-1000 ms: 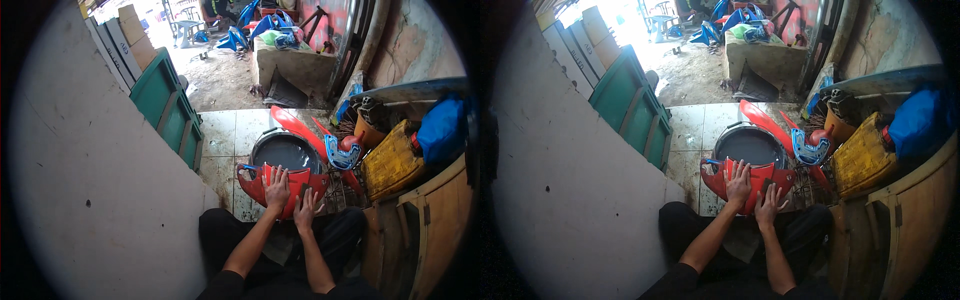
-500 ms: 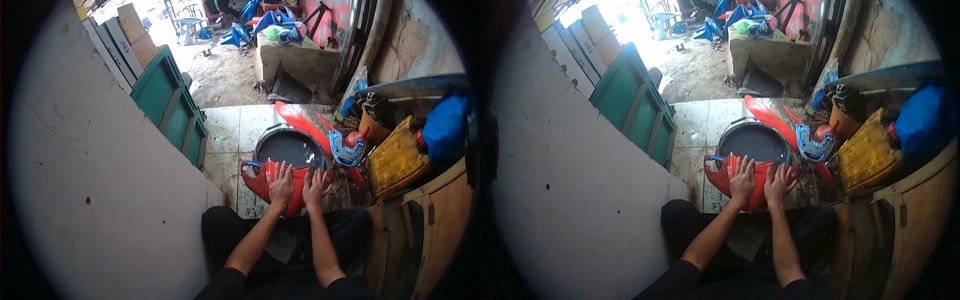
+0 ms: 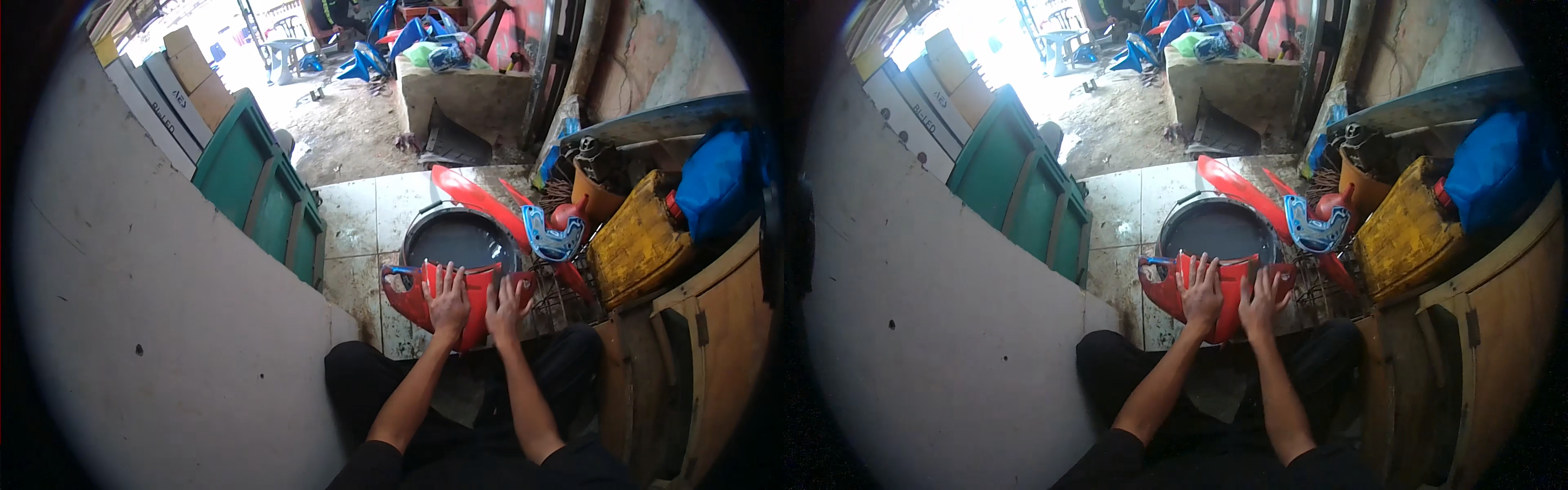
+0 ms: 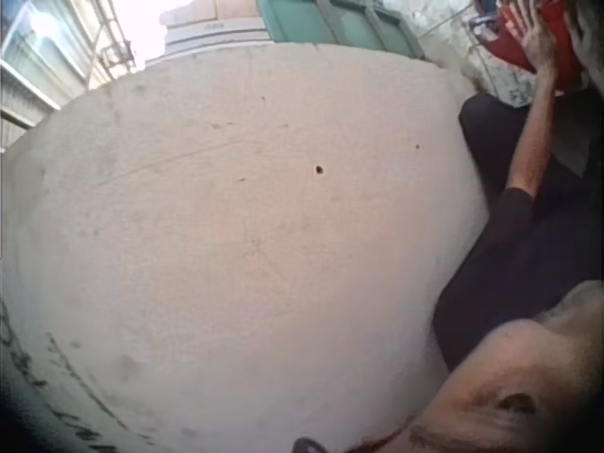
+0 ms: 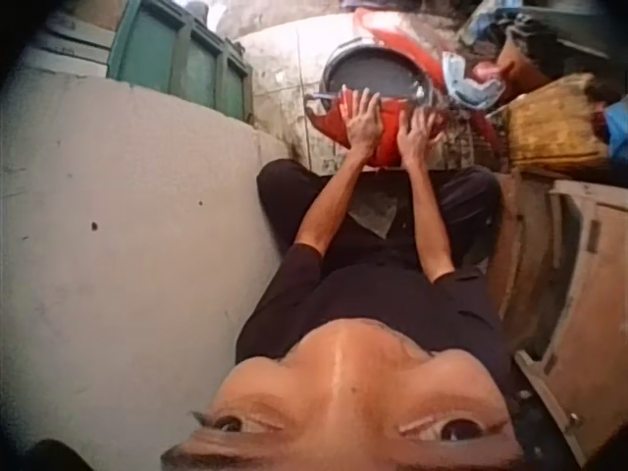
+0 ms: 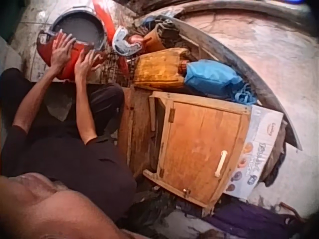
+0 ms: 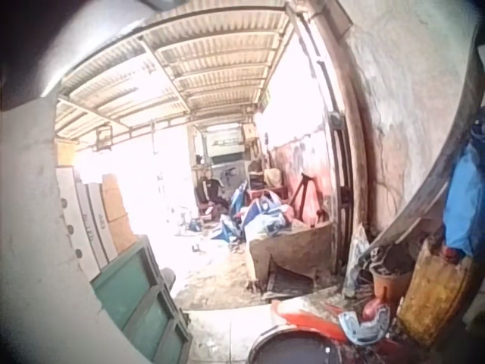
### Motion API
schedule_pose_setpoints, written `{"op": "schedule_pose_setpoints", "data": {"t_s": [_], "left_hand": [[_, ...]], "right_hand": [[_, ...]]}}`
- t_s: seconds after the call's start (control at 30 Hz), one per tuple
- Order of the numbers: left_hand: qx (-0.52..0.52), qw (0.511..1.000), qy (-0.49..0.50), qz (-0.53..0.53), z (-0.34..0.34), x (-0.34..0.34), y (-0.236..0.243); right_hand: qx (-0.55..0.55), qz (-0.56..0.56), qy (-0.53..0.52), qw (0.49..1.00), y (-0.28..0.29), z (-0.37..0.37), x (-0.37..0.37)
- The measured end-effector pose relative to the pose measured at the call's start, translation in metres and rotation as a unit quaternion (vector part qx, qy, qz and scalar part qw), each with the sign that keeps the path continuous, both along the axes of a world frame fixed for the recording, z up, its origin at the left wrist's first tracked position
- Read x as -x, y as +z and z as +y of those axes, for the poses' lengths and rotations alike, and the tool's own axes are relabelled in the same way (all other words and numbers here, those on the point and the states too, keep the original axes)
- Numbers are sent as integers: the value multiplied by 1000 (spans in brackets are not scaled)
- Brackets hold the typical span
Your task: The person rubs a red motorcycle fairing with a sanding block by hand to smooth the surface.
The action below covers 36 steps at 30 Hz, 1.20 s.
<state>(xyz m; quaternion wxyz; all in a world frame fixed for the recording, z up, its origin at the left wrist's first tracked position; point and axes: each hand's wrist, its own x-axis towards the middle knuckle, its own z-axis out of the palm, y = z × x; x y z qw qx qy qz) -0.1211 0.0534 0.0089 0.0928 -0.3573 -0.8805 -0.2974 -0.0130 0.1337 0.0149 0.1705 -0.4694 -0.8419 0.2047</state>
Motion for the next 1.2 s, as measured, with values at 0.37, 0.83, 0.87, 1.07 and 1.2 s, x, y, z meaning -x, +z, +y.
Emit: {"op": "schedule_pose_setpoints", "data": {"t_s": [0.37, 0.83, 0.87, 1.07, 1.2], "left_hand": [[1, 1000, -11, -16, 5, 1, 4], [8, 1000, -12, -5, -1, 5, 8], [15, 1000, -13, -3, -3, 5, 8], [11, 1000, -14, -2, 11, -3, 7], [15, 1000, -21, -11, 11, -4, 4]], "right_hand": [[0, 8, -17, 1000, -1, 0, 2], [-12, 21, -11, 1000, -11, -40, -13], [-15, 12, -12, 1000, -11, -44, -17], [-8, -16, -42, 999, 1, 17, 5], [-15, 14, -31, 999, -6, 13, 1]]}}
